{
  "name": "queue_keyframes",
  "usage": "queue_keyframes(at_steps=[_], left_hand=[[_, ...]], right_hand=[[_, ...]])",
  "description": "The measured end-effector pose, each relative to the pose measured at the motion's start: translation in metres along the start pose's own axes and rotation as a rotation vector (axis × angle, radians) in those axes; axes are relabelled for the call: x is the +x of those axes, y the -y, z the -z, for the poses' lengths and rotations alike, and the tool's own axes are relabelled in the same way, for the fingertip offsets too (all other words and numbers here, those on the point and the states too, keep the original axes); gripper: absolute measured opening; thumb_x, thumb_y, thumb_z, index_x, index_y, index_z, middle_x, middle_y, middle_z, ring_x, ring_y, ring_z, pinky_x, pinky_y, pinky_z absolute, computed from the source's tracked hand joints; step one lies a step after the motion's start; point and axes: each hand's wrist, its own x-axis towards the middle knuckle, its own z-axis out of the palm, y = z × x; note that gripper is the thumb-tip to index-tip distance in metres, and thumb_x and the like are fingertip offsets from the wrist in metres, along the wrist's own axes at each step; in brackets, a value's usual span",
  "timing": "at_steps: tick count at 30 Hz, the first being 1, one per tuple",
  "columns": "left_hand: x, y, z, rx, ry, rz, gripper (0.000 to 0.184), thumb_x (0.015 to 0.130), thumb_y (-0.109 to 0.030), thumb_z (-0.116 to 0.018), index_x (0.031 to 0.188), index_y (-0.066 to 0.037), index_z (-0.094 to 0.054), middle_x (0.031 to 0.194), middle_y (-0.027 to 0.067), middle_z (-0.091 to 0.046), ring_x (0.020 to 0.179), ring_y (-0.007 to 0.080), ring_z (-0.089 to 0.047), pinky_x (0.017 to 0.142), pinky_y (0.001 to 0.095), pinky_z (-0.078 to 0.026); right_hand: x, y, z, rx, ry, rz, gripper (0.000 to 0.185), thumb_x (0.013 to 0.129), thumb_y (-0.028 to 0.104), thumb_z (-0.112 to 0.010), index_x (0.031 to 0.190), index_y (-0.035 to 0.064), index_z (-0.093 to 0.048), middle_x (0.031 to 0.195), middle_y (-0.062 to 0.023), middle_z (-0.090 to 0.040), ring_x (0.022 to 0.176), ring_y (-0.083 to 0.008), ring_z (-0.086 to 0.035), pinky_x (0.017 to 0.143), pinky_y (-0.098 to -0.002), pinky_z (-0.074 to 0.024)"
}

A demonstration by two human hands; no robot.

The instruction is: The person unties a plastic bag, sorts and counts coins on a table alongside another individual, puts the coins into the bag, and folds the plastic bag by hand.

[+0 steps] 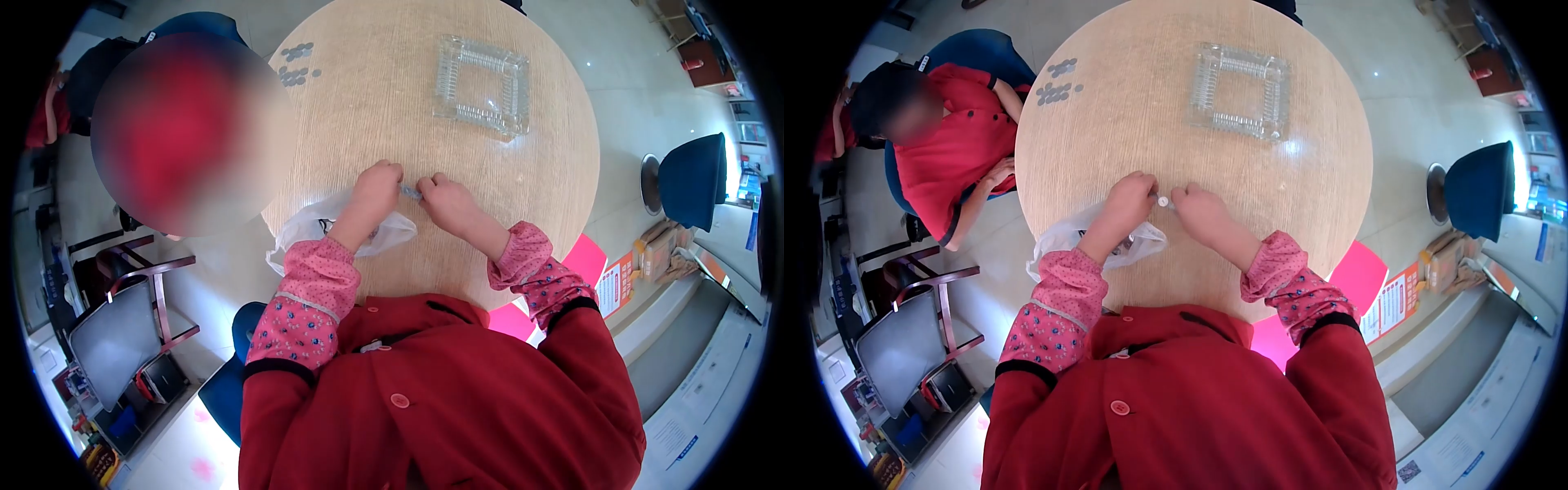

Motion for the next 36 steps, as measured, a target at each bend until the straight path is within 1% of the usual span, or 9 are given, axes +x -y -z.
queue_keyframes(at_steps=[12,14,20,24,26,30,33,35,36], left_hand=[[-0.010,-0.023,-0.005,0.037,-0.045,0.044,0.018,0.075,0.002,-0.052,0.091,-0.004,-0.059,0.088,0.0181,-0.057,0.082,0.0366,-0.058,0.072,0.0433,-0.048],[-0.009,-0.021,-0.009,-0.018,-0.083,0.101,0.018,0.075,0.002,-0.051,0.090,-0.003,-0.059,0.086,0.0195,-0.057,0.083,0.0375,-0.058,0.071,0.0439,-0.048],[-0.008,-0.009,-0.014,-0.033,-0.127,0.020,0.010,0.072,0.001,-0.056,0.081,0.001,-0.056,0.082,0.0218,-0.058,0.080,0.0388,-0.059,0.069,0.0456,-0.048],[-0.002,-0.001,-0.018,-0.041,-0.098,0.056,0.007,0.071,0.000,-0.057,0.077,0.000,-0.058,0.081,0.0210,-0.058,0.080,0.0387,-0.059,0.069,0.0446,-0.049],[-0.001,0.006,-0.016,-0.021,-0.053,-0.067,0.008,0.070,-0.001,-0.058,0.077,-0.002,-0.061,0.081,0.0192,-0.061,0.078,0.0368,-0.060,0.068,0.0425,-0.049],[0.006,0.020,0.012,-0.206,0.146,-0.051,0.012,0.069,-0.009,-0.063,0.079,-0.002,-0.062,0.076,0.0148,-0.062,0.072,0.0304,-0.061,0.065,0.0374,-0.049],[-0.003,0.005,0.058,-0.501,0.034,0.054,0.014,0.073,-0.010,-0.066,0.085,-0.001,-0.063,0.071,0.0100,-0.062,0.066,0.0182,-0.060,0.063,0.0300,-0.048],[-0.026,-0.005,0.080,-0.480,-0.057,0.081,0.015,0.076,-0.011,-0.068,0.087,-0.002,-0.064,0.072,0.0079,-0.062,0.068,0.0143,-0.060,0.065,0.0286,-0.049],[-0.039,-0.007,0.085,-0.446,-0.125,0.050,0.015,0.077,-0.012,-0.068,0.088,-0.002,-0.065,0.074,0.0075,-0.063,0.068,0.0136,-0.060,0.066,0.0286,-0.049]], right_hand=[[-0.008,-0.008,-0.007,0.156,-0.100,0.051,0.014,0.078,0.007,-0.054,0.092,0.0037,-0.058,0.083,-0.0185,-0.059,0.073,-0.0364,-0.061,0.064,-0.0442,-0.0500],[-0.010,-0.005,0.003,0.310,-0.172,-0.082,0.015,0.079,0.007,-0.063,0.094,0.0047,-0.063,0.082,-0.0139,-0.061,0.071,-0.0276,-0.062,0.064,-0.0348,-0.0505],[-0.031,0.029,0.026,0.735,-0.256,-0.282,0.012,0.081,0.006,-0.065,0.093,0.0042,-0.063,0.081,-0.0093,-0.061,0.067,-0.0141,-0.059,0.062,-0.0264,-0.0482],[-0.035,0.077,0.027,0.593,-0.287,-0.056,0.013,0.083,0.005,-0.062,0.096,0.0039,-0.062,0.089,-0.0093,-0.062,0.070,-0.0204,-0.061,0.063,-0.0299,-0.0497],[-0.034,0.093,0.022,0.556,-0.222,0.170,0.016,0.084,0.005,-0.060,0.100,0.0037,-0.060,0.095,-0.0110,-0.060,0.077,-0.0283,-0.062,0.066,-0.0330,-0.0508],[-0.027,0.092,-0.006,0.447,-0.165,0.211,0.020,0.085,0.004,-0.058,0.104,0.0041,-0.058,0.098,-0.0138,-0.059,0.084,-0.0337,-0.060,0.070,-0.0352,-0.0507],[-0.032,0.093,0.001,0.460,-0.313,0.225,0.021,0.084,0.003,-0.058,0.105,0.0044,-0.059,0.097,-0.0141,-0.060,0.083,-0.0322,-0.061,0.070,-0.0352,-0.0505],[-0.044,0.080,0.017,0.595,-0.289,0.067,0.025,0.083,0.005,-0.057,0.107,0.0035,-0.057,0.101,-0.0158,-0.059,0.091,-0.0355,-0.058,0.077,-0.0392,-0.0487],[-0.050,0.065,0.017,0.482,-0.333,-0.051,0.024,0.083,0.006,-0.059,0.106,0.0039,-0.058,0.100,-0.0155,-0.059,0.090,-0.0353,-0.057,0.075,-0.0395,-0.0487]])
